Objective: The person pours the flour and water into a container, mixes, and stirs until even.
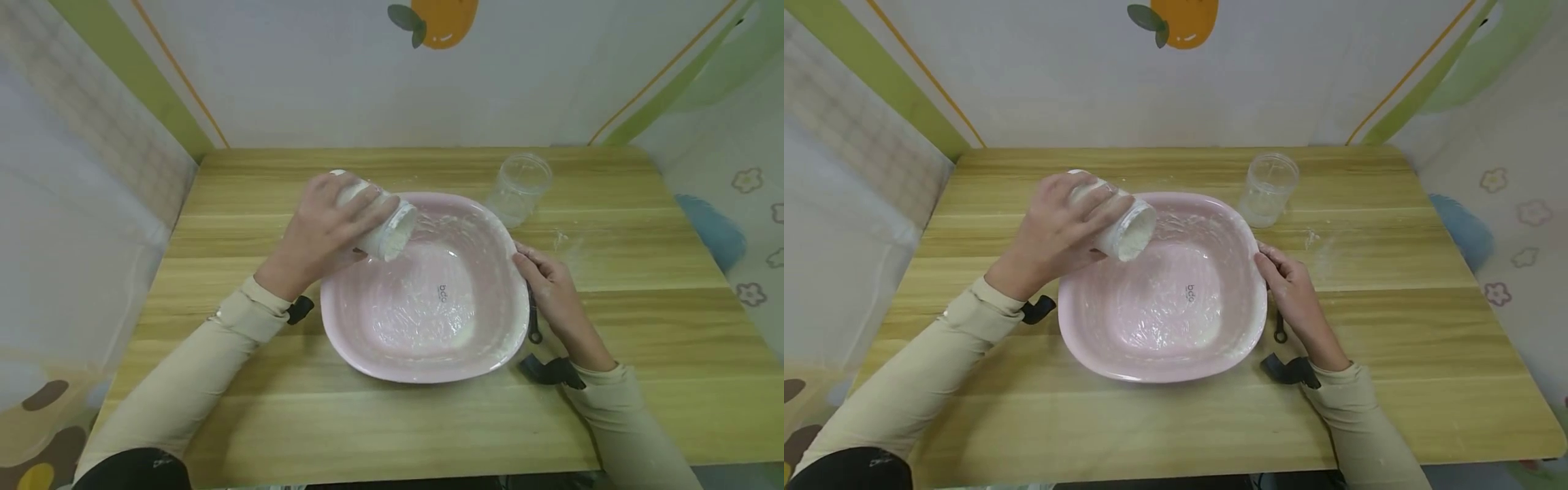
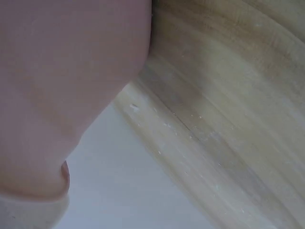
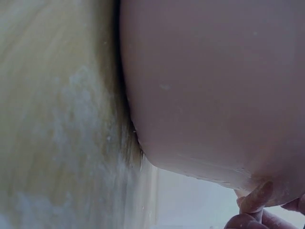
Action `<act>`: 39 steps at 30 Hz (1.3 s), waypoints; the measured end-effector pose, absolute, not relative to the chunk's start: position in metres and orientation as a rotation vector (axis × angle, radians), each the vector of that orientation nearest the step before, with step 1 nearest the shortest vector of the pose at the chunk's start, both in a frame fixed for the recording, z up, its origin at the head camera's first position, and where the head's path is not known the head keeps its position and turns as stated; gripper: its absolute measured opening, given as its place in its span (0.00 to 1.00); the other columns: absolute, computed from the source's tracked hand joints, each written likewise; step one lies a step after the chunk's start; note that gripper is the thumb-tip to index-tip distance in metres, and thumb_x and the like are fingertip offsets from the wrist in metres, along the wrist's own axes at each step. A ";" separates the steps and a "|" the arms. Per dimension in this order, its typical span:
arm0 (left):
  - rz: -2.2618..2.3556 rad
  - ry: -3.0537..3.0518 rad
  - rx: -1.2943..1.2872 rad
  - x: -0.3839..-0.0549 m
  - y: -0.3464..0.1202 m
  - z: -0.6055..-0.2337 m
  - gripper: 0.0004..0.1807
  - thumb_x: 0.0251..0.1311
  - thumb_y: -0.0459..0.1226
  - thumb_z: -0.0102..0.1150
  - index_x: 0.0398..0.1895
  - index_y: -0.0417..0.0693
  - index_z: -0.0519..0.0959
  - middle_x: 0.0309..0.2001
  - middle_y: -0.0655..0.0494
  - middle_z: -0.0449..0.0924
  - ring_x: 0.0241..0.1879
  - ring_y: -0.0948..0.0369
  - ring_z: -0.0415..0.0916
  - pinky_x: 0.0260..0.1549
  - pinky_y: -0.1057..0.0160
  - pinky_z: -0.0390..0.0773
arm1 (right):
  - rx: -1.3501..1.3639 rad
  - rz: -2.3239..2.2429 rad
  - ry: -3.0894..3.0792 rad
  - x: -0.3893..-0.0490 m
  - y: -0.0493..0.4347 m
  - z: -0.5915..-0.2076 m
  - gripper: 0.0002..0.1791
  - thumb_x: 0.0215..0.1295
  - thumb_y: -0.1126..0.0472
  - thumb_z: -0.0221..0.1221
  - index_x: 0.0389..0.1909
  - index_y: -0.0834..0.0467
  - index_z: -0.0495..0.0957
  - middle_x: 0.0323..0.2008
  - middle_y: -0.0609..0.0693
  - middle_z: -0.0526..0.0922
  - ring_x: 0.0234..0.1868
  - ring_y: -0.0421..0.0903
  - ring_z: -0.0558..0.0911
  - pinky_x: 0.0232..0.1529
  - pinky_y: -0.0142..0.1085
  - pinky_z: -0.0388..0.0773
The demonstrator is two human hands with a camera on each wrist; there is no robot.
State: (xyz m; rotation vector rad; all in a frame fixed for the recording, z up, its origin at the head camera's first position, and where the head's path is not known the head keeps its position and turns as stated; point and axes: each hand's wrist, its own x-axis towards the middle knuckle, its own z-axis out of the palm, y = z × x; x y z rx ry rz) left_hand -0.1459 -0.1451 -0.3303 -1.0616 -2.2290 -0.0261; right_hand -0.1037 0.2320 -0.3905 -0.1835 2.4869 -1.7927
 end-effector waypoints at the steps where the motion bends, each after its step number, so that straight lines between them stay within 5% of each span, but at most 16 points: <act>1: 0.012 -2.219 -1.078 -0.146 -0.145 -0.331 0.56 0.32 0.50 0.89 0.71 0.59 0.71 0.60 0.51 0.77 0.61 0.41 0.72 0.62 0.38 0.73 | -0.177 -1.795 2.487 -0.104 0.232 -0.391 0.29 0.83 0.50 0.49 0.72 0.67 0.70 0.68 0.70 0.74 0.48 0.29 0.85 0.45 0.26 0.85; 9: 0.224 -2.135 -1.149 -0.147 -0.139 -0.334 0.55 0.38 0.50 0.87 0.73 0.63 0.67 0.61 0.53 0.75 0.62 0.43 0.70 0.66 0.40 0.72 | -0.169 -1.774 2.509 -0.104 0.231 -0.389 0.29 0.82 0.50 0.50 0.71 0.67 0.71 0.69 0.67 0.75 0.49 0.26 0.84 0.46 0.24 0.83; 13: 0.266 -2.048 -1.151 -0.146 -0.135 -0.336 0.39 0.60 0.37 0.72 0.73 0.62 0.66 0.60 0.53 0.73 0.60 0.44 0.69 0.65 0.39 0.73 | -0.173 -1.776 2.511 -0.104 0.231 -0.390 0.28 0.82 0.51 0.49 0.71 0.67 0.71 0.69 0.67 0.74 0.50 0.26 0.83 0.47 0.23 0.83; 16: 0.289 -1.989 -1.153 -0.146 -0.133 -0.335 0.34 0.68 0.27 0.57 0.73 0.62 0.65 0.61 0.54 0.72 0.60 0.45 0.69 0.64 0.39 0.73 | -0.174 -1.782 2.511 -0.104 0.231 -0.390 0.28 0.82 0.51 0.49 0.71 0.67 0.71 0.69 0.68 0.74 0.49 0.27 0.84 0.46 0.24 0.83; 39: 0.443 -1.982 -1.212 -0.141 -0.129 -0.322 0.45 0.61 0.18 0.55 0.77 0.64 0.59 0.64 0.56 0.69 0.64 0.48 0.67 0.69 0.42 0.68 | -0.181 -1.786 2.523 -0.101 0.232 -0.386 0.26 0.82 0.53 0.50 0.70 0.67 0.72 0.66 0.68 0.77 0.47 0.28 0.85 0.45 0.24 0.84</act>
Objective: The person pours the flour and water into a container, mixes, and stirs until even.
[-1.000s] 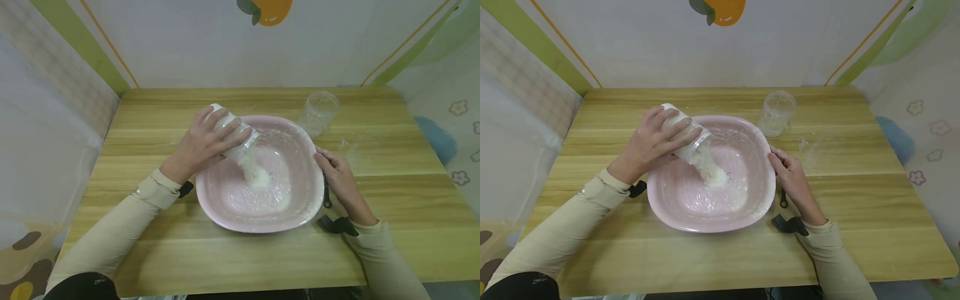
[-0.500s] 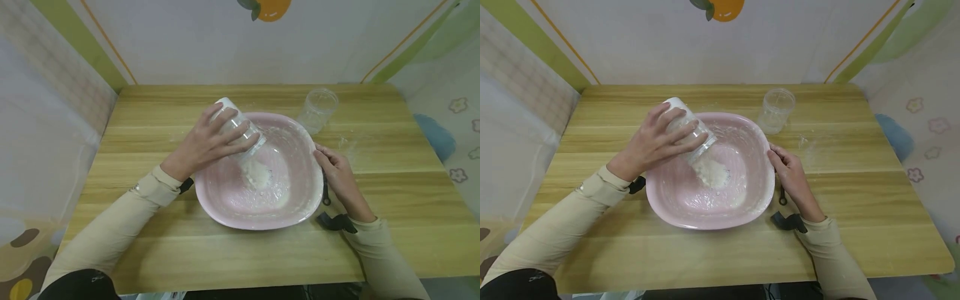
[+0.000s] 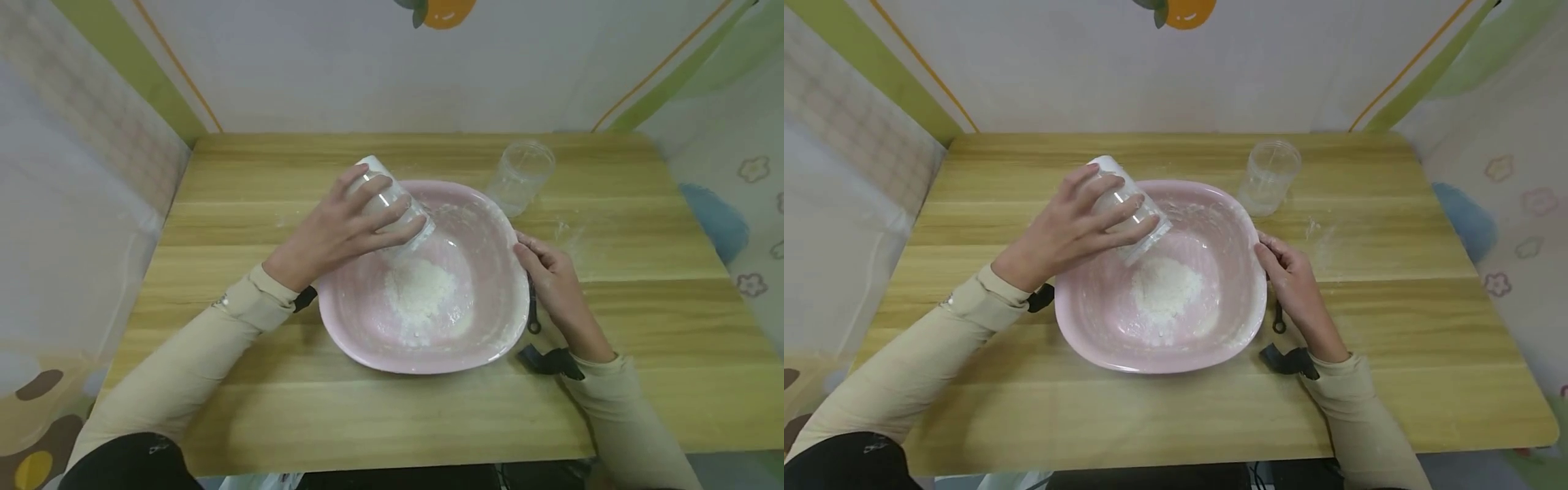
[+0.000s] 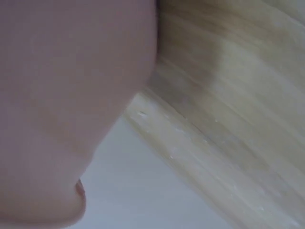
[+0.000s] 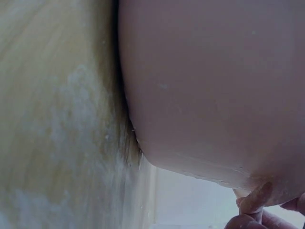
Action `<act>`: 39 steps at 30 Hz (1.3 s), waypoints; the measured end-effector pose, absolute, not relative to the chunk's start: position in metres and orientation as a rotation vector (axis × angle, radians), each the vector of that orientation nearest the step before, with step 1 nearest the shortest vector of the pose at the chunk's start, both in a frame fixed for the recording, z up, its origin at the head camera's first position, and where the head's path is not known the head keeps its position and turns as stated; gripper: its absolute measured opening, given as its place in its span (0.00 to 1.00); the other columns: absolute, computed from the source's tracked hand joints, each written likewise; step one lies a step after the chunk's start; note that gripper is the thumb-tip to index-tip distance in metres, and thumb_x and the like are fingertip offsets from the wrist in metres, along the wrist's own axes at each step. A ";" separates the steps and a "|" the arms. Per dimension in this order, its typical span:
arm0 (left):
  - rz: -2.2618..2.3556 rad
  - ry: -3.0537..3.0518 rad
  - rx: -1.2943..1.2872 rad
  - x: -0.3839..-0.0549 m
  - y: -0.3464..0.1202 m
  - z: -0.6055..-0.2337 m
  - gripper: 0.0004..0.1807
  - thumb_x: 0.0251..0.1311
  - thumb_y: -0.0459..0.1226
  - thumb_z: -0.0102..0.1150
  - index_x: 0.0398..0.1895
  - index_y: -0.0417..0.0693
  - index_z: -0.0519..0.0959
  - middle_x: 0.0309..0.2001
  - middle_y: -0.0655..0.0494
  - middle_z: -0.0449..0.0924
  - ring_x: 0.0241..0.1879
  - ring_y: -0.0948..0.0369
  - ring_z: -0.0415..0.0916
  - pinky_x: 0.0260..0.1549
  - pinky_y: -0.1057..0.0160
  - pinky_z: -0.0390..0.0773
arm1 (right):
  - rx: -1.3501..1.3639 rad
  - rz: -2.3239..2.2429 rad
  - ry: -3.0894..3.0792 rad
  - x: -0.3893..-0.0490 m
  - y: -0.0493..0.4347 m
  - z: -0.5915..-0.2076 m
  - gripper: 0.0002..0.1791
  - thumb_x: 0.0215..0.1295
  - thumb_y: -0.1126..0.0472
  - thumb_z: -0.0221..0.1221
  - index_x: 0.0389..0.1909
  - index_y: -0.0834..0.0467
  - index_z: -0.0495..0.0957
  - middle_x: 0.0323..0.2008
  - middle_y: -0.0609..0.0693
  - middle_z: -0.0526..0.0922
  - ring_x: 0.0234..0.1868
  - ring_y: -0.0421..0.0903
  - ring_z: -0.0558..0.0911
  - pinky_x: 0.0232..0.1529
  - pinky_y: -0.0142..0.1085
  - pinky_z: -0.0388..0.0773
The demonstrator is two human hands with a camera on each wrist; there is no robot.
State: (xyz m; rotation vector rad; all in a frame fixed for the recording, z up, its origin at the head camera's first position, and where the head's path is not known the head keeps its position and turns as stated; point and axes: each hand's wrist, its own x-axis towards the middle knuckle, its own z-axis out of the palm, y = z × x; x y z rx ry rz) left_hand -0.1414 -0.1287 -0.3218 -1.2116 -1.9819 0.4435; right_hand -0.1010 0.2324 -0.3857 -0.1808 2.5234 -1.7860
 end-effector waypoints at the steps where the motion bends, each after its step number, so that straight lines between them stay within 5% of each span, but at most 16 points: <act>1: 0.432 -1.984 -1.214 -0.141 -0.129 -0.322 0.45 0.61 0.18 0.55 0.77 0.64 0.59 0.64 0.56 0.69 0.64 0.47 0.67 0.69 0.41 0.68 | -0.183 -1.787 2.522 -0.101 0.232 -0.385 0.26 0.82 0.53 0.50 0.70 0.67 0.72 0.67 0.68 0.76 0.49 0.27 0.85 0.46 0.23 0.83; 11: 0.428 -1.952 -1.226 -0.142 -0.129 -0.325 0.46 0.59 0.19 0.58 0.76 0.64 0.60 0.64 0.55 0.68 0.63 0.47 0.67 0.68 0.42 0.68 | -0.162 -1.793 2.510 -0.099 0.232 -0.386 0.26 0.82 0.53 0.51 0.69 0.67 0.73 0.63 0.57 0.82 0.46 0.29 0.87 0.44 0.26 0.85; 18: 0.477 -1.965 -1.234 -0.142 -0.130 -0.329 0.47 0.60 0.19 0.59 0.78 0.65 0.59 0.66 0.56 0.67 0.65 0.48 0.66 0.70 0.43 0.67 | -0.163 -1.801 2.508 -0.098 0.231 -0.389 0.26 0.82 0.54 0.50 0.69 0.68 0.73 0.67 0.67 0.76 0.47 0.28 0.86 0.44 0.25 0.84; 26: 0.535 -1.991 -1.231 -0.137 -0.129 -0.334 0.49 0.59 0.20 0.60 0.79 0.64 0.56 0.67 0.56 0.65 0.65 0.48 0.65 0.70 0.44 0.67 | -0.192 -1.788 2.479 -0.096 0.232 -0.394 0.28 0.83 0.52 0.49 0.70 0.69 0.72 0.74 0.65 0.70 0.54 0.25 0.81 0.48 0.23 0.83; 39: 0.582 -2.005 -1.268 -0.138 -0.127 -0.332 0.49 0.60 0.20 0.59 0.79 0.63 0.55 0.68 0.56 0.64 0.66 0.48 0.63 0.73 0.45 0.65 | -0.198 -1.805 2.499 -0.101 0.230 -0.391 0.27 0.82 0.54 0.50 0.69 0.70 0.72 0.71 0.67 0.72 0.51 0.25 0.83 0.47 0.23 0.83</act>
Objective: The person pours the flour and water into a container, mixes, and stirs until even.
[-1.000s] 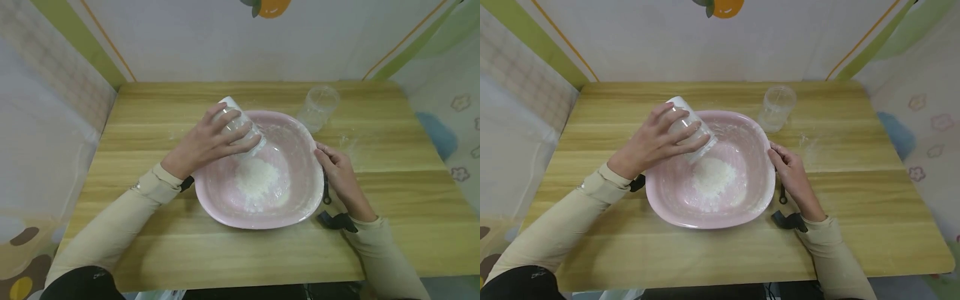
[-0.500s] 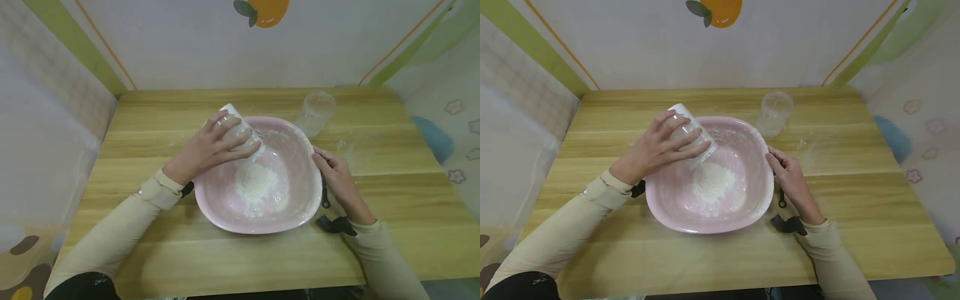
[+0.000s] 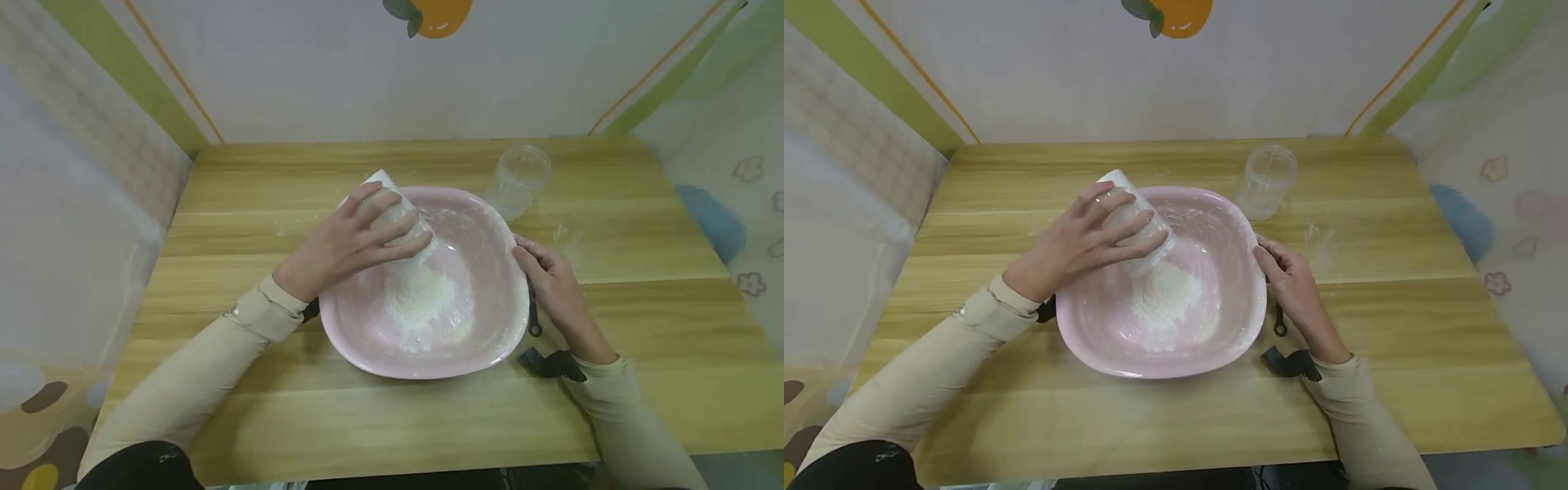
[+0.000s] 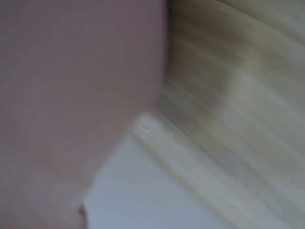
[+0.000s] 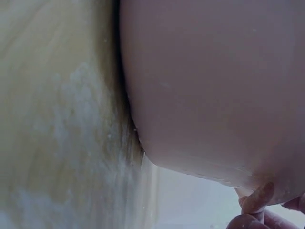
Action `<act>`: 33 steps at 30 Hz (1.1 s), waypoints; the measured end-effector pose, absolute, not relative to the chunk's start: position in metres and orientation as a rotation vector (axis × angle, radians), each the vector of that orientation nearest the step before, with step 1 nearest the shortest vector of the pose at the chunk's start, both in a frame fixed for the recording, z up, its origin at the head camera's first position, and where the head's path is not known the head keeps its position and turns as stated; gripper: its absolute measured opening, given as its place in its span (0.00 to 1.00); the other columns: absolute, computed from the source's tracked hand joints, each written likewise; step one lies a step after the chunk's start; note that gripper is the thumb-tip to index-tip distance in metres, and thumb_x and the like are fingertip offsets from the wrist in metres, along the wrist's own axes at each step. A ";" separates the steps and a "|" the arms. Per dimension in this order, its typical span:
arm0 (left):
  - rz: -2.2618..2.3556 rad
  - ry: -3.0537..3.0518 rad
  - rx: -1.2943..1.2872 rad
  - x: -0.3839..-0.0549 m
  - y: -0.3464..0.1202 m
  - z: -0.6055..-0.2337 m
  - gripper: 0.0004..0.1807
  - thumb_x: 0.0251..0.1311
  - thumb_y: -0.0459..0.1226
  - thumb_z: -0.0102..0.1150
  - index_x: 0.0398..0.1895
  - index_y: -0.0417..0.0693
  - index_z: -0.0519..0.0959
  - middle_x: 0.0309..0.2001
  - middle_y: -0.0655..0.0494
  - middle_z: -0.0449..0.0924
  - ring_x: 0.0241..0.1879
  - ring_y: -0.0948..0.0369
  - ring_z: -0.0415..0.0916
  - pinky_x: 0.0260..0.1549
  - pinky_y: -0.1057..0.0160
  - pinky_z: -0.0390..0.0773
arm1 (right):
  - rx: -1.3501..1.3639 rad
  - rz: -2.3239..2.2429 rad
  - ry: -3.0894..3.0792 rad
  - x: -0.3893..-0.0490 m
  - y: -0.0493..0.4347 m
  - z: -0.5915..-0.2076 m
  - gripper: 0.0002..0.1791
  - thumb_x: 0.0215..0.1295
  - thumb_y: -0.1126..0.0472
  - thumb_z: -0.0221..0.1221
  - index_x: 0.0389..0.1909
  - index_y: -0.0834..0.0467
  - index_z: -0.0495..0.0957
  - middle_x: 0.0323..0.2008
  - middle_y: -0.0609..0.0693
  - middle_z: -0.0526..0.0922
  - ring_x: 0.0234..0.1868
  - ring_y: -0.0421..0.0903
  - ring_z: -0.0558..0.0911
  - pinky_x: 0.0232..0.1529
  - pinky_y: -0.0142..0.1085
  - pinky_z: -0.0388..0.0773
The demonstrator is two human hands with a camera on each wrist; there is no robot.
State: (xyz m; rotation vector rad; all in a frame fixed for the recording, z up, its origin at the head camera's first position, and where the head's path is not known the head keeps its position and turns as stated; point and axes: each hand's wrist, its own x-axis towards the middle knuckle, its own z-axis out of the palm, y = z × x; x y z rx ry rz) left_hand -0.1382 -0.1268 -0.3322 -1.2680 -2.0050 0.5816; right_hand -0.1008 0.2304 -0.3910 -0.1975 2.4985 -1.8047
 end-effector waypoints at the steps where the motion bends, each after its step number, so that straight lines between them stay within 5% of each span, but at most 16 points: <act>1: 0.599 -2.014 -1.267 -0.137 -0.127 -0.332 0.49 0.59 0.20 0.59 0.80 0.63 0.54 0.69 0.56 0.64 0.67 0.48 0.63 0.73 0.46 0.64 | -0.201 -1.805 2.496 -0.101 0.231 -0.390 0.27 0.82 0.54 0.50 0.69 0.70 0.72 0.71 0.67 0.72 0.50 0.26 0.84 0.47 0.23 0.83; 12: 0.622 -2.067 -1.284 -0.135 -0.125 -0.330 0.50 0.61 0.19 0.55 0.81 0.63 0.51 0.72 0.56 0.62 0.70 0.47 0.61 0.77 0.46 0.60 | -0.213 -1.795 2.526 -0.102 0.234 -0.391 0.26 0.82 0.53 0.50 0.68 0.70 0.74 0.66 0.55 0.80 0.48 0.29 0.86 0.45 0.25 0.84; 17: 0.483 -2.062 -1.267 -0.137 -0.125 -0.332 0.48 0.60 0.18 0.56 0.79 0.63 0.56 0.68 0.55 0.65 0.67 0.48 0.63 0.74 0.45 0.64 | -0.209 -1.791 2.521 -0.103 0.233 -0.392 0.27 0.82 0.53 0.50 0.68 0.69 0.74 0.66 0.61 0.79 0.47 0.29 0.86 0.44 0.26 0.85; 21: 0.223 -2.147 -1.258 -0.143 -0.123 -0.331 0.45 0.55 0.32 0.76 0.75 0.63 0.65 0.64 0.54 0.71 0.64 0.46 0.66 0.72 0.43 0.65 | -0.200 -1.802 2.519 -0.104 0.231 -0.391 0.26 0.82 0.54 0.50 0.68 0.70 0.74 0.67 0.67 0.77 0.47 0.28 0.86 0.44 0.25 0.84; 25: -0.178 -2.310 -1.209 -0.148 -0.125 -0.328 0.54 0.32 0.48 0.89 0.70 0.58 0.73 0.62 0.50 0.77 0.63 0.43 0.69 0.68 0.40 0.68 | -0.204 -1.820 2.508 -0.105 0.230 -0.389 0.25 0.82 0.55 0.50 0.67 0.71 0.74 0.67 0.69 0.75 0.47 0.28 0.86 0.44 0.24 0.84; 33: -1.063 -2.540 -0.906 -0.153 -0.135 -0.317 0.52 0.32 0.38 0.86 0.70 0.56 0.74 0.67 0.52 0.76 0.69 0.49 0.66 0.66 0.40 0.69 | -0.195 -1.816 2.494 -0.103 0.230 -0.390 0.25 0.82 0.56 0.50 0.67 0.70 0.74 0.69 0.68 0.74 0.48 0.26 0.84 0.45 0.23 0.83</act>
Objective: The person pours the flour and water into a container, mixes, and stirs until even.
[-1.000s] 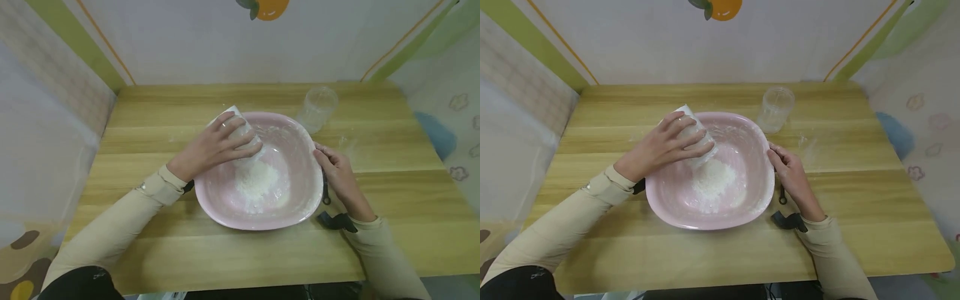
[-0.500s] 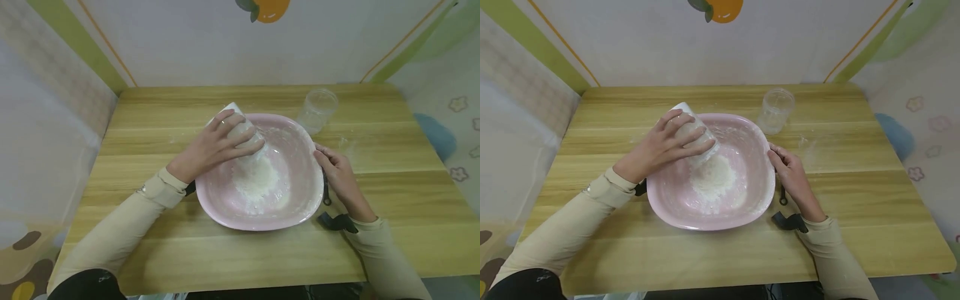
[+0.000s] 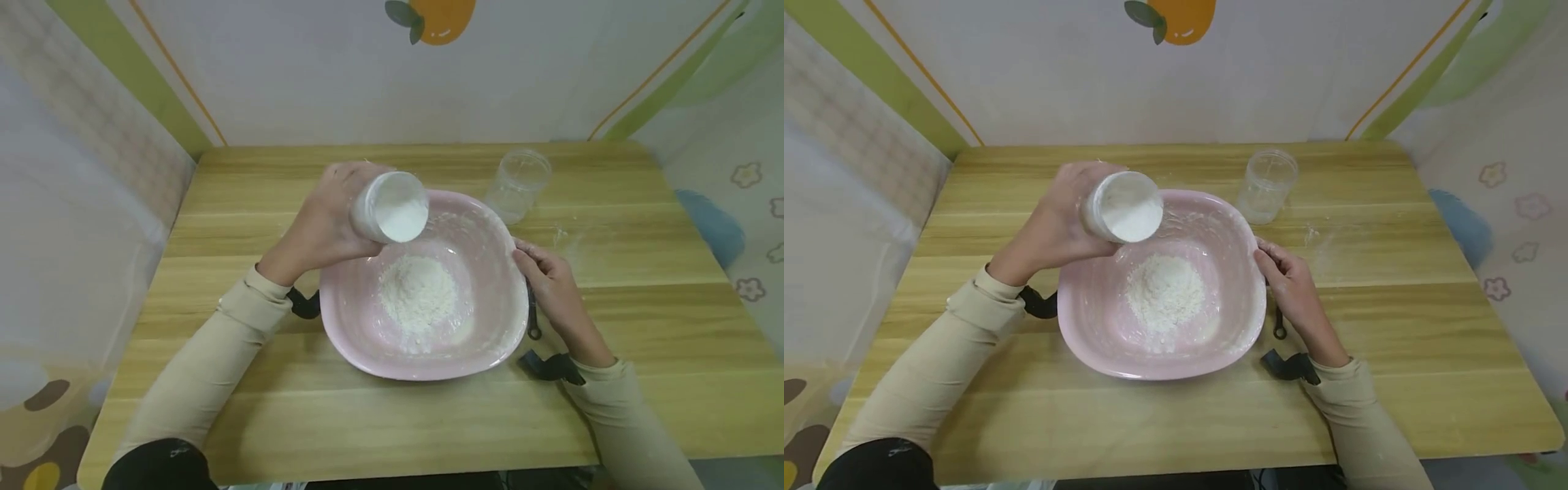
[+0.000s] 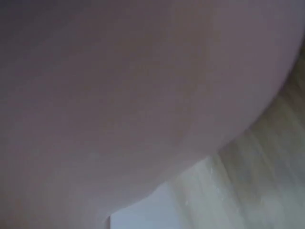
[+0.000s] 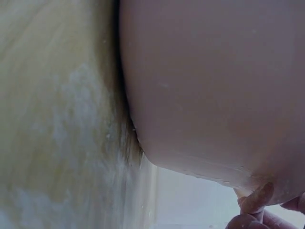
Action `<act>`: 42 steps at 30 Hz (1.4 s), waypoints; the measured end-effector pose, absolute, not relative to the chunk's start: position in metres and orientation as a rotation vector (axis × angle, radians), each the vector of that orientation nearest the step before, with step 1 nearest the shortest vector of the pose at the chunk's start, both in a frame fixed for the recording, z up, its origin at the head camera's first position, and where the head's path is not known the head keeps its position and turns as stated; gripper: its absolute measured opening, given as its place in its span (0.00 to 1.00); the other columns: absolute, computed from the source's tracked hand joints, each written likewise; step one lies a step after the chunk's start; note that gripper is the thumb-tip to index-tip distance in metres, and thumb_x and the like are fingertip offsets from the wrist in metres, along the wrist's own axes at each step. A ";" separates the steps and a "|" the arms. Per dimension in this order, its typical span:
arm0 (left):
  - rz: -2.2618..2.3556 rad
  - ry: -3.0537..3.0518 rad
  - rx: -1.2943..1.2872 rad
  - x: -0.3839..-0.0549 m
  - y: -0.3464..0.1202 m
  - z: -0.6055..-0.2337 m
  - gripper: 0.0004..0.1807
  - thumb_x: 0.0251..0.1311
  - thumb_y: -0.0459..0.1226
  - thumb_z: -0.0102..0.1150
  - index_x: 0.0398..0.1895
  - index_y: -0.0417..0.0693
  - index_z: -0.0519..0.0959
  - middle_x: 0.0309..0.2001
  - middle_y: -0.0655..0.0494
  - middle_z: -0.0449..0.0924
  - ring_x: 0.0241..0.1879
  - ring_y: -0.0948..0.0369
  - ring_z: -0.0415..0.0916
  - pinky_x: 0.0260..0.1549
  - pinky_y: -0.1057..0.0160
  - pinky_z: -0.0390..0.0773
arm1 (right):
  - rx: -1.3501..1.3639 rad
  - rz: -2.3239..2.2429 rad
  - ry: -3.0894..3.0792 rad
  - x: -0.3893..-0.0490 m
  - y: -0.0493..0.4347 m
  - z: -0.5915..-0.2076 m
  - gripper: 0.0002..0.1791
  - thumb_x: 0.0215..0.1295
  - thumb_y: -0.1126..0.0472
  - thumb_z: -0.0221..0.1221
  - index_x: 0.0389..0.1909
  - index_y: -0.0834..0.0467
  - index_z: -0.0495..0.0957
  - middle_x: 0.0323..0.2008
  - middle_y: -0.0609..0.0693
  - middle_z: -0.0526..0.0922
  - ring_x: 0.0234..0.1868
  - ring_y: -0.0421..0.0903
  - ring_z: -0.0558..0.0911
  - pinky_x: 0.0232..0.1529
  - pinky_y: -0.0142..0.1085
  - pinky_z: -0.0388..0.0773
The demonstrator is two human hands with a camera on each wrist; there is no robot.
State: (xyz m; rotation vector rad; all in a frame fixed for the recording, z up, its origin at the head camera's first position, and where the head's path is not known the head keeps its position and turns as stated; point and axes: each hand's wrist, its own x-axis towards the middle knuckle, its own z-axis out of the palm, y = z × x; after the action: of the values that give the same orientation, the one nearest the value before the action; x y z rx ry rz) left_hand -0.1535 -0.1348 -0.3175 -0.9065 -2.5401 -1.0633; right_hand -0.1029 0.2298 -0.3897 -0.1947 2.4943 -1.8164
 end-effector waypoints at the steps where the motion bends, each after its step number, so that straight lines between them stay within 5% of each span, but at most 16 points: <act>1: -1.195 -2.541 -0.866 -0.154 -0.136 -0.318 0.52 0.33 0.37 0.86 0.70 0.56 0.74 0.67 0.53 0.76 0.68 0.51 0.66 0.67 0.41 0.69 | -0.192 -1.816 2.493 -0.102 0.230 -0.390 0.25 0.82 0.56 0.50 0.67 0.70 0.74 0.69 0.68 0.74 0.48 0.26 0.84 0.44 0.23 0.83; 5: -1.638 -2.555 -0.637 -0.155 -0.139 -0.321 0.53 0.39 0.37 0.85 0.74 0.60 0.69 0.66 0.56 0.74 0.67 0.56 0.68 0.68 0.44 0.69 | -0.177 -1.808 2.501 -0.101 0.232 -0.390 0.25 0.82 0.55 0.50 0.68 0.69 0.73 0.68 0.65 0.76 0.47 0.26 0.84 0.44 0.23 0.84; 11: -1.970 -2.449 -0.364 -0.155 -0.153 -0.321 0.54 0.47 0.34 0.81 0.77 0.64 0.62 0.68 0.54 0.73 0.68 0.57 0.70 0.69 0.43 0.70 | -0.124 -1.789 2.525 -0.100 0.231 -0.389 0.26 0.81 0.53 0.51 0.69 0.67 0.74 0.55 0.44 0.85 0.44 0.29 0.86 0.42 0.25 0.84; 16: -1.981 -2.289 -0.281 -0.153 -0.182 -0.321 0.53 0.46 0.27 0.79 0.76 0.61 0.64 0.67 0.55 0.72 0.66 0.56 0.71 0.65 0.48 0.75 | -0.131 -1.801 2.482 -0.101 0.226 -0.390 0.27 0.82 0.51 0.51 0.70 0.66 0.73 0.59 0.50 0.83 0.44 0.31 0.86 0.43 0.27 0.85; 23: -1.808 -2.307 -0.051 -0.154 -0.229 -0.342 0.53 0.47 0.33 0.81 0.76 0.64 0.63 0.70 0.59 0.68 0.68 0.58 0.67 0.66 0.46 0.72 | -0.178 -1.840 2.413 -0.104 0.225 -0.391 0.29 0.82 0.51 0.50 0.72 0.68 0.70 0.42 0.33 0.87 0.35 0.36 0.89 0.33 0.32 0.87; 31: -1.669 -2.468 0.048 -0.161 -0.235 -0.388 0.53 0.47 0.40 0.83 0.77 0.63 0.63 0.70 0.55 0.71 0.69 0.59 0.67 0.72 0.46 0.65 | -0.137 -1.846 2.406 -0.101 0.225 -0.389 0.28 0.82 0.52 0.50 0.71 0.69 0.71 0.41 0.35 0.88 0.34 0.36 0.89 0.33 0.32 0.87; 38: -1.741 -2.482 0.048 -0.158 -0.222 -0.401 0.56 0.46 0.43 0.84 0.78 0.65 0.60 0.72 0.55 0.69 0.71 0.58 0.67 0.74 0.48 0.64 | -0.137 -1.780 2.493 -0.097 0.228 -0.390 0.31 0.85 0.47 0.42 0.71 0.66 0.71 0.63 0.62 0.81 0.52 0.27 0.82 0.53 0.21 0.79; 42: -1.819 -2.500 -0.002 -0.154 -0.221 -0.400 0.59 0.52 0.42 0.81 0.81 0.66 0.50 0.75 0.52 0.64 0.75 0.55 0.63 0.77 0.46 0.60 | -0.144 -1.785 2.516 -0.100 0.226 -0.391 0.32 0.85 0.46 0.39 0.70 0.67 0.72 0.56 0.47 0.85 0.52 0.29 0.82 0.54 0.20 0.77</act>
State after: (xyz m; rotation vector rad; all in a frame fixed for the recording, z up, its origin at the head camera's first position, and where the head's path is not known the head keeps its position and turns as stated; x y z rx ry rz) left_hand -0.1536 -0.2214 -0.4001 -0.0018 -2.5004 -1.8188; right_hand -0.1000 0.2264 -0.3911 -0.1442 2.5165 -1.7854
